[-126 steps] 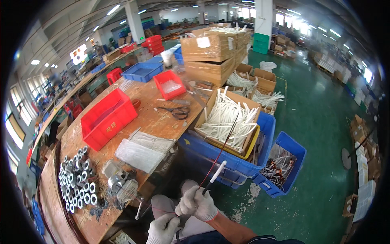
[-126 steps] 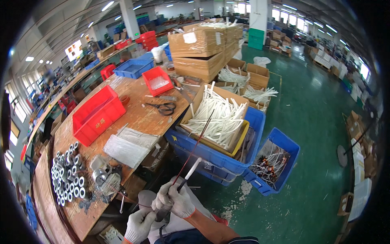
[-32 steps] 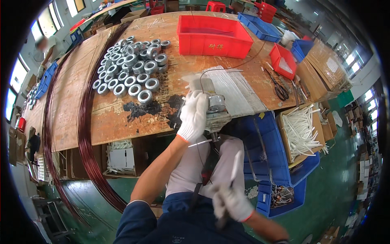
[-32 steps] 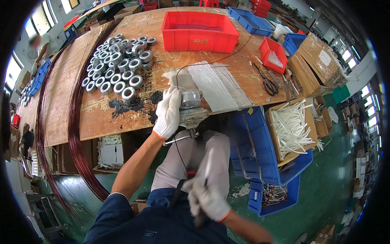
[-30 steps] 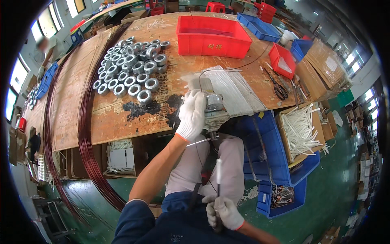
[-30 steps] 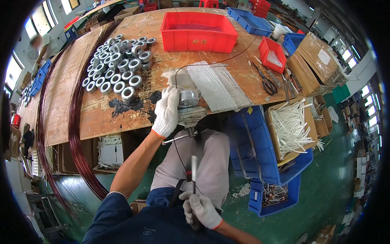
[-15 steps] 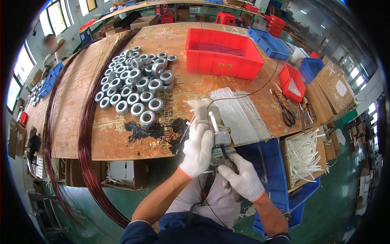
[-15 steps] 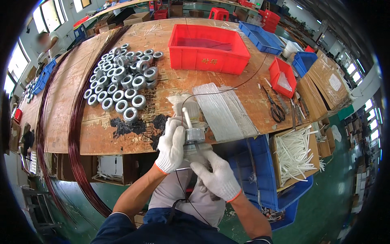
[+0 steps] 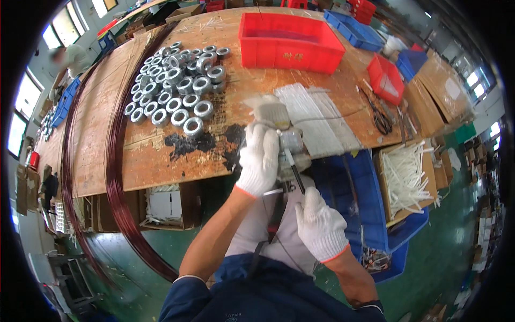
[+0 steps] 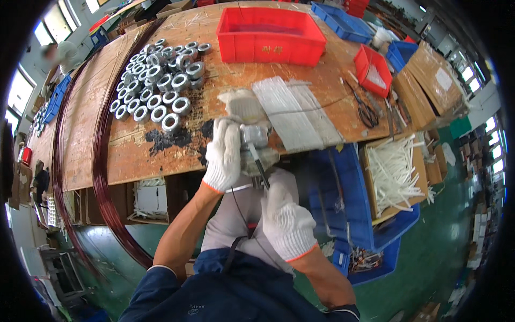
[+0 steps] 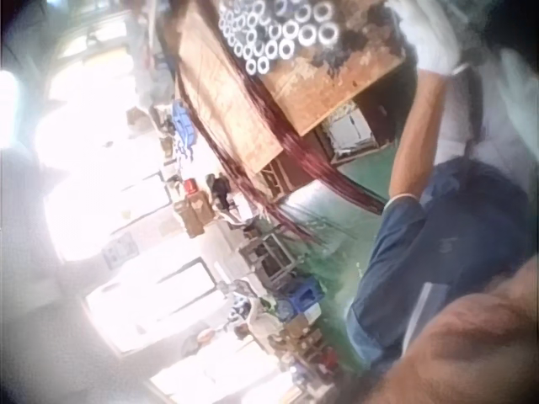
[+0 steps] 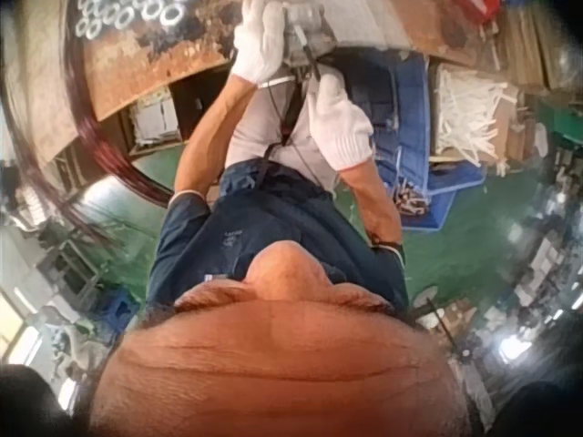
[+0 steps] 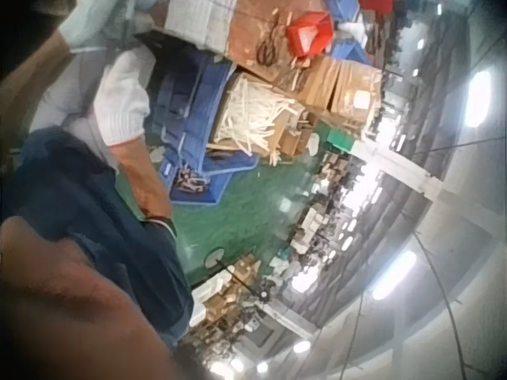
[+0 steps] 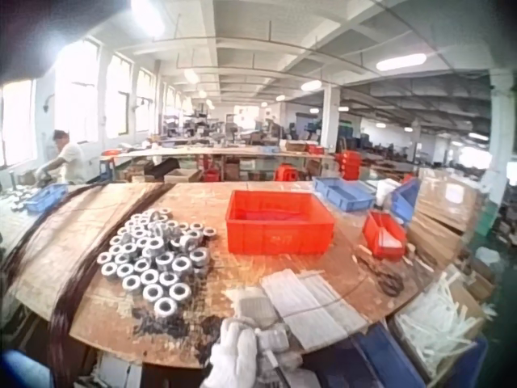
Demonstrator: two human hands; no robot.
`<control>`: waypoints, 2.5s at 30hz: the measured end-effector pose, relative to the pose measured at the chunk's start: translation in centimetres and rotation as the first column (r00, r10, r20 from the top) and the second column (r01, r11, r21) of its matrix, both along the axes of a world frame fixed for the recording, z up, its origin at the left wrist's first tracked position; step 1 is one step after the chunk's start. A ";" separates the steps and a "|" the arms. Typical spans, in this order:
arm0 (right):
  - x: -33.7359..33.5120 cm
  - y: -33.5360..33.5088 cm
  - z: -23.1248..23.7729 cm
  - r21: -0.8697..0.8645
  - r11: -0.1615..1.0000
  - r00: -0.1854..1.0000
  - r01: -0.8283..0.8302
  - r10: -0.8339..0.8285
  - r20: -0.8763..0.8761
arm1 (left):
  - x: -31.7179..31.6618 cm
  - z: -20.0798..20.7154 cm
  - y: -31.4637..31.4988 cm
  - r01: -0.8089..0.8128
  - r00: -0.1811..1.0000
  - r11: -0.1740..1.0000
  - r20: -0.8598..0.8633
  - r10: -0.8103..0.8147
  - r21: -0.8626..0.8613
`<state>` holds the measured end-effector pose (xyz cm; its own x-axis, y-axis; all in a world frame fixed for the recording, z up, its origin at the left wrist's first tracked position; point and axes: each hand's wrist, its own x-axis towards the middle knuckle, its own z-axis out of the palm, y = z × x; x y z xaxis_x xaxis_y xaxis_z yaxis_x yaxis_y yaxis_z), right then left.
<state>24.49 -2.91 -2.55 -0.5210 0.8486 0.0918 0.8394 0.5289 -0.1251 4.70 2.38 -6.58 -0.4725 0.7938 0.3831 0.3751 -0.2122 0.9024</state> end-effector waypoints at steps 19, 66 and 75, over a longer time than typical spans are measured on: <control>4.3 -11.0 3.7 -0.332 0.941 0.970 0.060 -0.133 -0.202 | -0.8 -0.2 0.4 -0.027 1.000 0.999 -0.007 0.027 0.022; -1.1 3.7 1.1 -0.769 0.434 0.530 -0.469 -0.559 -0.638 | -4.3 5.5 13.0 0.041 0.562 0.999 0.825 -0.049 0.032; 2.4 -1.2 -3.7 -0.206 0.968 0.813 -0.141 -0.005 -0.582 | -8.9 6.6 11.0 -0.082 0.741 0.990 0.671 -0.019 0.118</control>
<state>26.85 -4.15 -6.23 -0.4919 0.8473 0.2004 0.5372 0.4765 -0.6960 -4.19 13.41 0.06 -0.6701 0.7401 0.0569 -0.3060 -0.3453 0.8872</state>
